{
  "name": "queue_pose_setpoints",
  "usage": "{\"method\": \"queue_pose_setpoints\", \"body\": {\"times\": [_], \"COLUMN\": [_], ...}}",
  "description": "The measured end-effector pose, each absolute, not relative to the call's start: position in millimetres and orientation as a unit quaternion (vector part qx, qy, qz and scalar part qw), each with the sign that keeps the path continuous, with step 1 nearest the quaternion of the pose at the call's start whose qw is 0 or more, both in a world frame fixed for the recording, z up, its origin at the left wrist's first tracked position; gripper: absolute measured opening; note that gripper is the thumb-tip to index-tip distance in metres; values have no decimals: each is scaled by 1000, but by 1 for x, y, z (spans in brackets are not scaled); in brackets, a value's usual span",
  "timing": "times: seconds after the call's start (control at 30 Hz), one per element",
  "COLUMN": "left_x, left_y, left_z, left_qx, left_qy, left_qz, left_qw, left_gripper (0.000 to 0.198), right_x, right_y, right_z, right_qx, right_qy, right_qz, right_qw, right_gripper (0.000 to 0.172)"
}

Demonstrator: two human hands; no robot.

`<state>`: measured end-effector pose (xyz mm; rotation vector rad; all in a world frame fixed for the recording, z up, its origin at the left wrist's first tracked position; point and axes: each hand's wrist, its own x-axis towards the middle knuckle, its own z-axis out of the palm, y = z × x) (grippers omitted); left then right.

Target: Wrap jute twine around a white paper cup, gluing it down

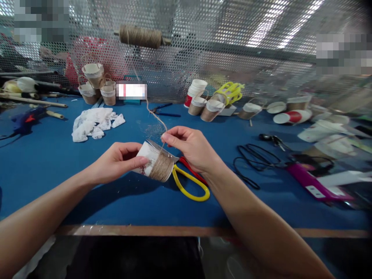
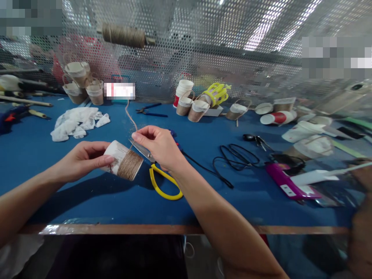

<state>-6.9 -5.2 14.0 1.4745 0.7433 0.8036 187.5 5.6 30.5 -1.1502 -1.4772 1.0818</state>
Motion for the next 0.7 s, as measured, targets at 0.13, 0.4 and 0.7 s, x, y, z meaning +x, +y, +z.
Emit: {"method": "queue_pose_setpoints", "body": {"times": [0.13, 0.4, 0.7], "left_x": [-8, -9, -10], "left_y": [-6, -5, -6], "left_z": [15, 15, 14], "left_qx": [641, 650, 664], "left_qy": [314, 293, 286], "left_qz": [346, 347, 352], "left_qw": [608, 610, 595], "left_gripper": [17, 16, 12], "right_x": [186, 184, 183], "right_y": [4, 4, 4], "right_z": [28, 24, 14], "right_qx": [-477, -481, -470], "right_qy": [-594, -623, -627], "right_qz": [453, 445, 469], "right_qw": [462, 426, 407], "right_gripper": [15, 16, 17]}}
